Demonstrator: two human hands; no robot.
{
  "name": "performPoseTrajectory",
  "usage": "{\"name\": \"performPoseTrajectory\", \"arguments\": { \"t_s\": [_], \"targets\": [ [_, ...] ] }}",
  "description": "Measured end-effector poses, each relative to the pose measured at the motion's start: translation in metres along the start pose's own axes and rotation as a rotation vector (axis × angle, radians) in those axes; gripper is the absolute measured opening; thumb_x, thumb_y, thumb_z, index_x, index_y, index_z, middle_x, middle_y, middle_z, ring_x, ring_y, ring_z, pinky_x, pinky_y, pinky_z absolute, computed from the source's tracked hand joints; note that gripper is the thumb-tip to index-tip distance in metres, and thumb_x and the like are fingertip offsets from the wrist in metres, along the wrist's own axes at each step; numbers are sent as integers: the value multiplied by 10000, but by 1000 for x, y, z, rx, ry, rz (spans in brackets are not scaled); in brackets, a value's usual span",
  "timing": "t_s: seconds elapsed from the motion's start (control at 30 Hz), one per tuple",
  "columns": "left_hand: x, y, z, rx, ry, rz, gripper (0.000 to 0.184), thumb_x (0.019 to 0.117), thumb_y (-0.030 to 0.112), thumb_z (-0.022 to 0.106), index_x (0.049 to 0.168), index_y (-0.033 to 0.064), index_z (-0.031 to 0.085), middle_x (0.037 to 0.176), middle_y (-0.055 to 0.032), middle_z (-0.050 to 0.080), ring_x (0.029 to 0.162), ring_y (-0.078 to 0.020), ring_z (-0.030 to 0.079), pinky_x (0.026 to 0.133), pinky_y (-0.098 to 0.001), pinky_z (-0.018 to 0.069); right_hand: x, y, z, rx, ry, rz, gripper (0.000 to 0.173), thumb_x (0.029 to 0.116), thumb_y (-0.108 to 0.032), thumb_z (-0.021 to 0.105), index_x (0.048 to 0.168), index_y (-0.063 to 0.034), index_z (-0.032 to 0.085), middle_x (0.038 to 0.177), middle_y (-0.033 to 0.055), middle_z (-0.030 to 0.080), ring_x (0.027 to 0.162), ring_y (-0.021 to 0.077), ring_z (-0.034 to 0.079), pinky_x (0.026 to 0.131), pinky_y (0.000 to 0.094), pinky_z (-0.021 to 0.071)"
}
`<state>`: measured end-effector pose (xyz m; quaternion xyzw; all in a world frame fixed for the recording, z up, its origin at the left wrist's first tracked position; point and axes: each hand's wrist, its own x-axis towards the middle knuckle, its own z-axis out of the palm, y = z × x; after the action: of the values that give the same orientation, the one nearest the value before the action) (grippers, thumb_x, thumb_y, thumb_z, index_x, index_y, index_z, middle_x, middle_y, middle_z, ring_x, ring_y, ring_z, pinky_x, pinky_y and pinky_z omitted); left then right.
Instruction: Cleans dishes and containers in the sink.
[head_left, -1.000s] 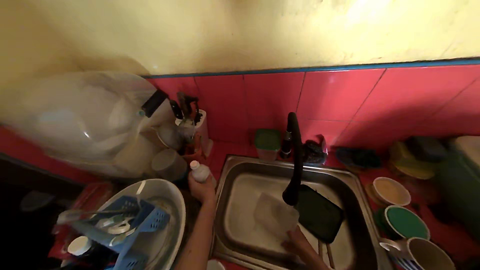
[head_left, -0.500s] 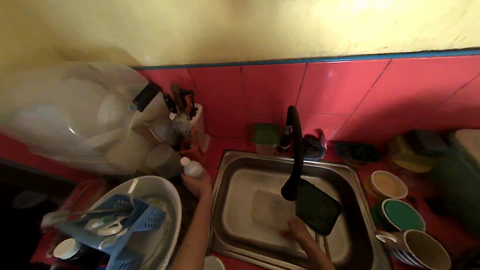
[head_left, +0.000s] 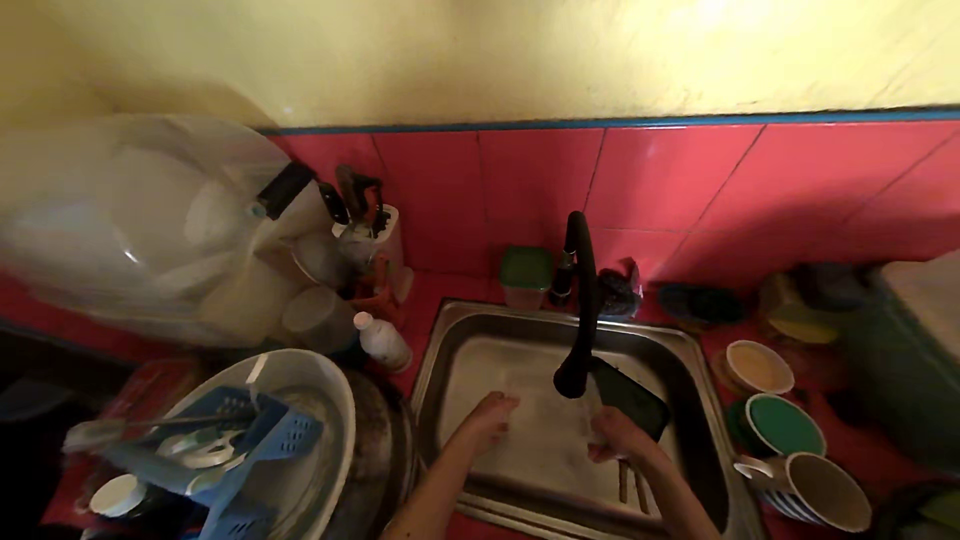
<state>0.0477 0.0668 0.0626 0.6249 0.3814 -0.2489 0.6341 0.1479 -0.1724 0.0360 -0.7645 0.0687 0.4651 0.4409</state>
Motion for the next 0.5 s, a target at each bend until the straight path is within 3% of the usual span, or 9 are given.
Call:
{"name": "performPoseTrajectory", "arguments": {
  "t_s": [0.13,0.27,0.37,0.5],
  "targets": [
    [3,-6,8,-88,-103,-3,649,1048,339,578,1574,73,308,1506,-249,443,1310,-416,518,1032,-566,474,-10,-12,-22,-130,-6,9,295,1077,-186,477,1297,1,536,874,128,678,669,190,675,642,358,590],
    [1,-7,14,-153,-151,-8,539,1046,244,577,1506,32,392,1419,-222,514,1208,-336,582,982,-471,511,-17,-21,-38,-196,-8,8,285,1093,-195,445,1289,-11,540,811,107,684,632,171,679,616,342,592],
    [-10,-6,19,-221,-119,21,461,1040,200,574,1442,11,451,1379,-218,524,1146,-320,597,931,-447,533,-17,-23,-40,-206,9,-27,311,1092,-233,451,1281,-5,549,816,101,661,628,167,659,619,342,583],
    [-20,-7,16,-344,-28,68,476,1051,182,549,1472,5,414,1414,-239,500,1166,-346,594,923,-468,542,-10,-31,-28,-136,43,-141,392,1108,-321,433,1320,-15,555,860,112,655,657,168,644,635,340,569]
  ]
}}
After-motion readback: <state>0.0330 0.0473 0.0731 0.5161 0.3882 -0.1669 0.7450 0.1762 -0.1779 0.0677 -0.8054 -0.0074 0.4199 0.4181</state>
